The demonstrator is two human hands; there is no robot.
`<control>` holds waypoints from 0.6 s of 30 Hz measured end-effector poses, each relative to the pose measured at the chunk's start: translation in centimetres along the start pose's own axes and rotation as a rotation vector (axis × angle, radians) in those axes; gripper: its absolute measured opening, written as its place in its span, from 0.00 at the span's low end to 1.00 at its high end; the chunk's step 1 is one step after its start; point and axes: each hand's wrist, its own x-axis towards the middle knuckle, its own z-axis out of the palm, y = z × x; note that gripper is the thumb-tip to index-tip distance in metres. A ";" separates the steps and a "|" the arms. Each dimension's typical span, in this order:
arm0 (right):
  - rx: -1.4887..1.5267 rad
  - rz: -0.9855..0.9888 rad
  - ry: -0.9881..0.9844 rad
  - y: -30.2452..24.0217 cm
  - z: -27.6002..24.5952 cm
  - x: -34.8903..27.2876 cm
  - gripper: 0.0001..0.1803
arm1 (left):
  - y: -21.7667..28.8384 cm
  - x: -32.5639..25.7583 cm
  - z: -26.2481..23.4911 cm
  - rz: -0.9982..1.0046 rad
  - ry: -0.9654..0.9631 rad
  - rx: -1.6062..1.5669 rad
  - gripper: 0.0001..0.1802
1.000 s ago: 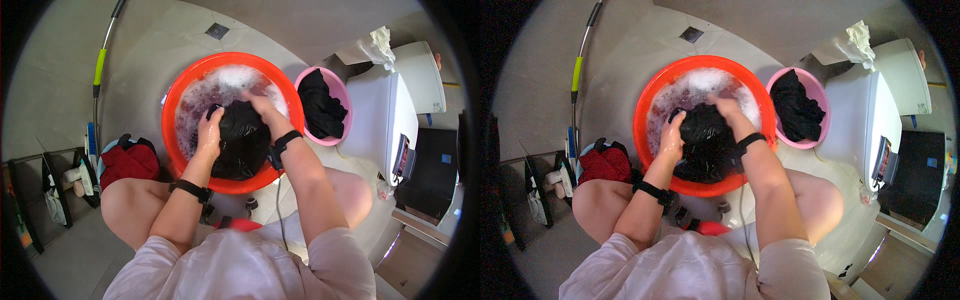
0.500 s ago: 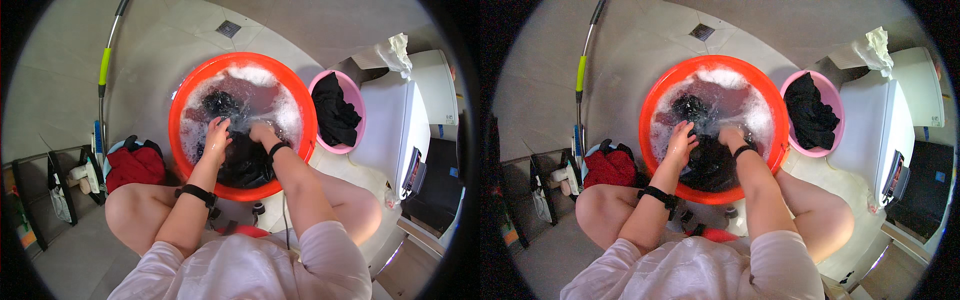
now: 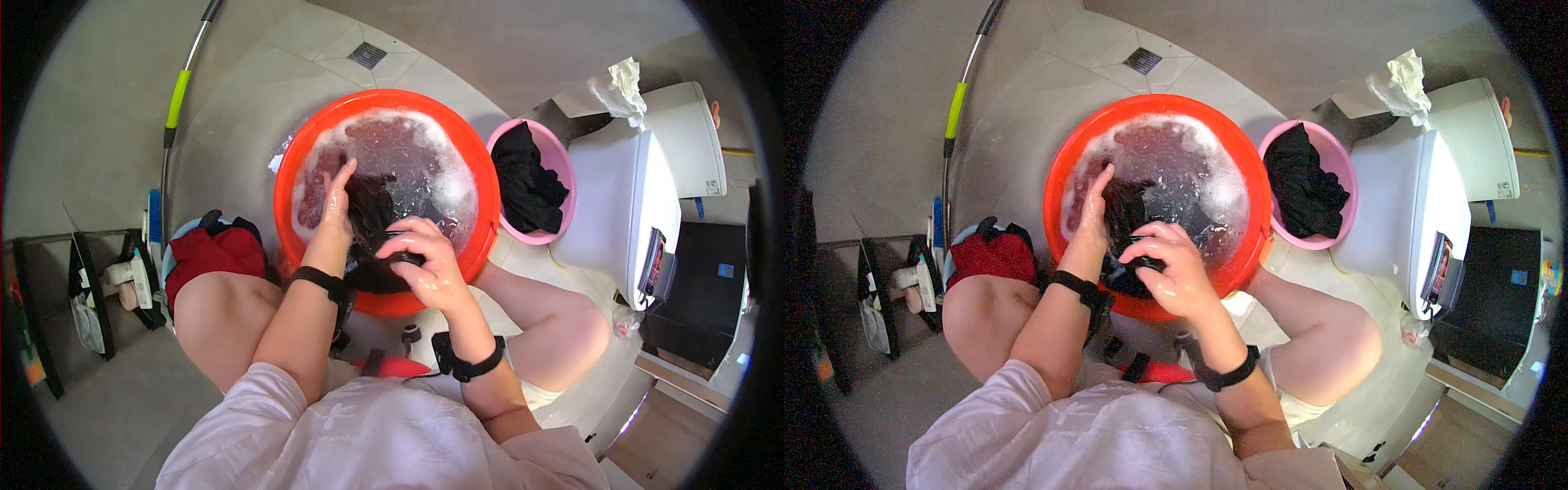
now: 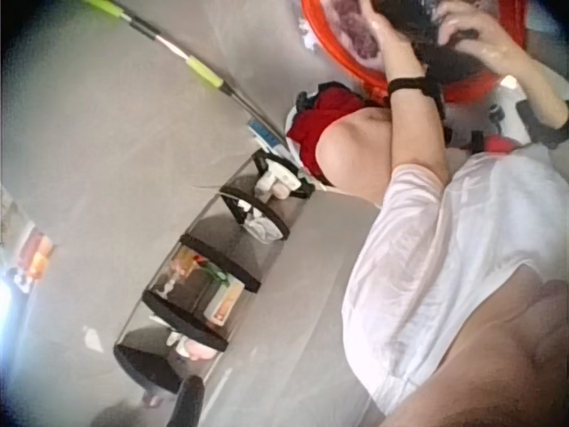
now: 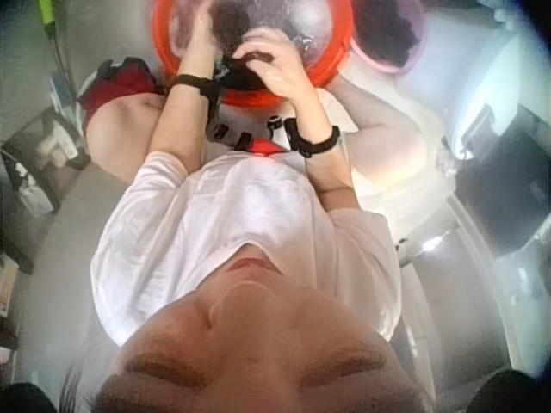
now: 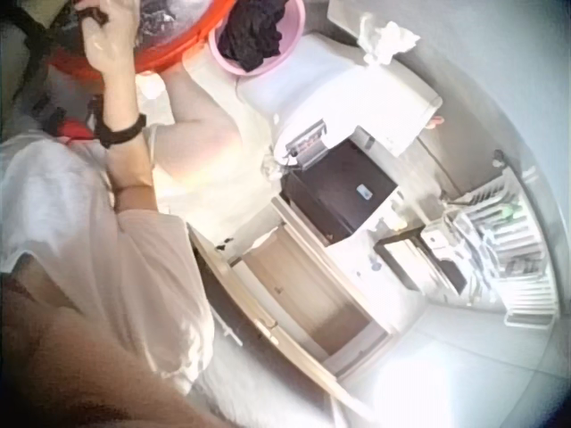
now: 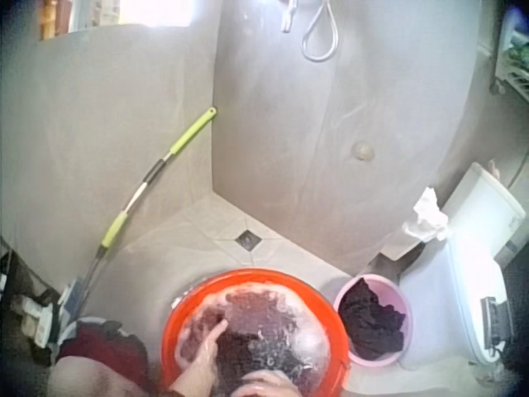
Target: The person hand washes several dark and red garments in a red basin filled with soapy water. They repeatedly submerge, agitate, and wring the clothes, then transfer them into a pink basin. A blue basin is also used to move additional items into the red basin.
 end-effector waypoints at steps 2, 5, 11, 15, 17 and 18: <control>-0.072 0.063 0.225 -0.8 1.0 -0.6 0.17 | -0.1 -0.8 0.1 -0.138 -0.078 -0.064 0.29; -0.362 0.028 0.496 -0.7 3.7 -0.5 0.29 | -0.3 -2.1 0.8 -0.072 -0.138 -0.006 0.30; -0.639 0.039 0.440 0.9 7.4 2.8 0.34 | -0.7 -2.2 1.1 -0.179 -0.590 -0.157 0.27; -0.624 0.221 0.418 1.8 6.7 5.7 0.18 | -1.7 -1.1 0.5 0.080 -0.051 0.027 0.18; -0.429 0.461 0.324 3.3 5.1 7.6 0.26 | -1.9 -0.8 0.7 0.132 -0.058 0.048 0.18; -0.386 0.549 0.280 4.1 4.6 8.4 0.26 | -1.8 -0.8 1.0 0.179 0.014 0.144 0.18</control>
